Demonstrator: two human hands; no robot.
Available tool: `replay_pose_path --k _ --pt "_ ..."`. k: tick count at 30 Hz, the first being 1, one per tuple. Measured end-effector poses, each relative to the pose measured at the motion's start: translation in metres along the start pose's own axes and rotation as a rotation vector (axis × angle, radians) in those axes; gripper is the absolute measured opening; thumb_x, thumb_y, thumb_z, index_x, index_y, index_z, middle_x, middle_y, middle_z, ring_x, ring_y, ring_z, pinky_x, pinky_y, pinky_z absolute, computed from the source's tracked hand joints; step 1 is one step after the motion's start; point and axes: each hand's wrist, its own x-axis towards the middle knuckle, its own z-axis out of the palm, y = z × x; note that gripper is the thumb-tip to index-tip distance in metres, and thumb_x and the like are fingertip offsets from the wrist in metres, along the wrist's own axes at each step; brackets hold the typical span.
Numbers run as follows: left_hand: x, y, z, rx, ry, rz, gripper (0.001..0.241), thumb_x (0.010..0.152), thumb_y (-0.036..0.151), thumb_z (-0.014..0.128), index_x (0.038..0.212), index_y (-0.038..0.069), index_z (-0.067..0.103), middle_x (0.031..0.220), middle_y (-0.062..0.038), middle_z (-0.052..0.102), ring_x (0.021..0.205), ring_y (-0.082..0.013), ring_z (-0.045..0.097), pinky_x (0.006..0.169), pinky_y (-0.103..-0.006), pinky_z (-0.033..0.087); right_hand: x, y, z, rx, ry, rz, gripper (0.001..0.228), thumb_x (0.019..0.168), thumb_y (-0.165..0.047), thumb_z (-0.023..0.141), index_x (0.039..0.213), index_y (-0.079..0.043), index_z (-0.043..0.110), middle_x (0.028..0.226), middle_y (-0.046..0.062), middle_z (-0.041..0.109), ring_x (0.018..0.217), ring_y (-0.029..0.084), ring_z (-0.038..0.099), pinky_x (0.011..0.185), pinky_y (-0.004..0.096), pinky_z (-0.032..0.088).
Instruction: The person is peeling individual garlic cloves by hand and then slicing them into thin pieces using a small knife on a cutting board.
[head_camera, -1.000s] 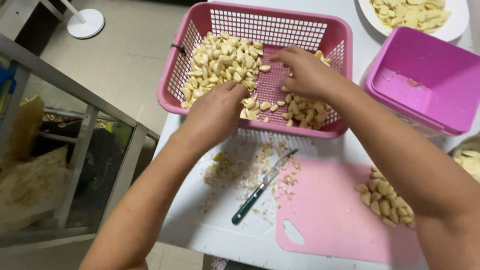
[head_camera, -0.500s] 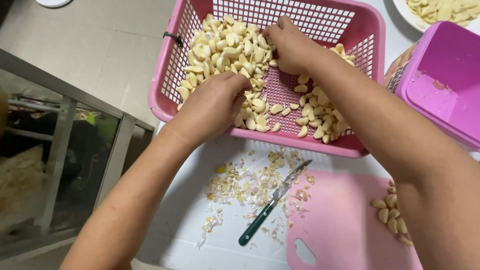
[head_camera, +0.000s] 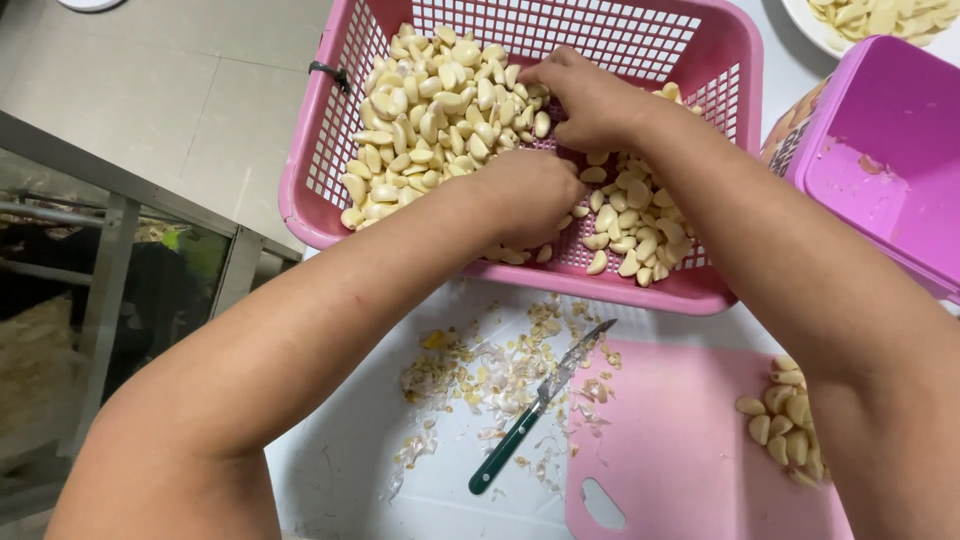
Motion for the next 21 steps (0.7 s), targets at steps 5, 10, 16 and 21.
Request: replay_pose_path --k 5,10,16,21 --pt "-0.026 -0.001 -0.010 -0.031 -0.084 -0.040 0.015 0.099 0.016 0.061 0.102 0.011 0.075 0.100 -0.010 0.074 0.093 -0.0307 0.070 0.079 -0.0476 0.061 -0.013 -0.019 -0.011 0.053 -0.055 0.074 0.096 0.086 0.012 0.059 0.169 -0.025 0.026 0.160 0.009 0.031 0.137 0.033 0.050 0.091 0.043 0.058" --pt "-0.028 -0.006 -0.005 0.003 -0.117 -0.020 0.031 0.098 0.046 0.062 0.110 0.021 0.077 0.112 -0.006 0.069 0.107 -0.0287 0.062 0.089 -0.0495 0.054 -0.010 -0.027 -0.003 0.033 -0.072 0.103 0.104 0.084 0.007 0.068 0.170 -0.031 0.022 0.166 0.011 0.021 0.152 0.034 0.026 0.108 0.049 0.050" --pt "-0.024 -0.011 0.001 0.093 -0.113 0.012 0.030 0.092 0.042 0.067 0.119 0.033 0.075 0.129 -0.005 0.060 0.134 -0.0298 0.049 0.104 -0.0521 0.045 -0.017 -0.035 -0.003 0.049 -0.071 0.134 0.093 0.081 -0.009 0.084 0.160 -0.021 0.035 0.156 0.012 0.034 0.138 0.031 0.043 0.105 0.048 0.055" --pt "-0.022 -0.012 0.005 0.166 -0.095 0.017 0.048 0.093 0.040 0.064 0.141 0.035 0.067 0.140 -0.006 0.060 0.140 -0.0291 0.048 0.109 -0.0557 0.044 -0.013 -0.029 0.006 0.066 -0.056 0.111 0.091 0.081 -0.016 0.087 0.157 -0.020 0.037 0.156 0.012 0.035 0.140 0.031 0.043 0.114 0.049 0.048"
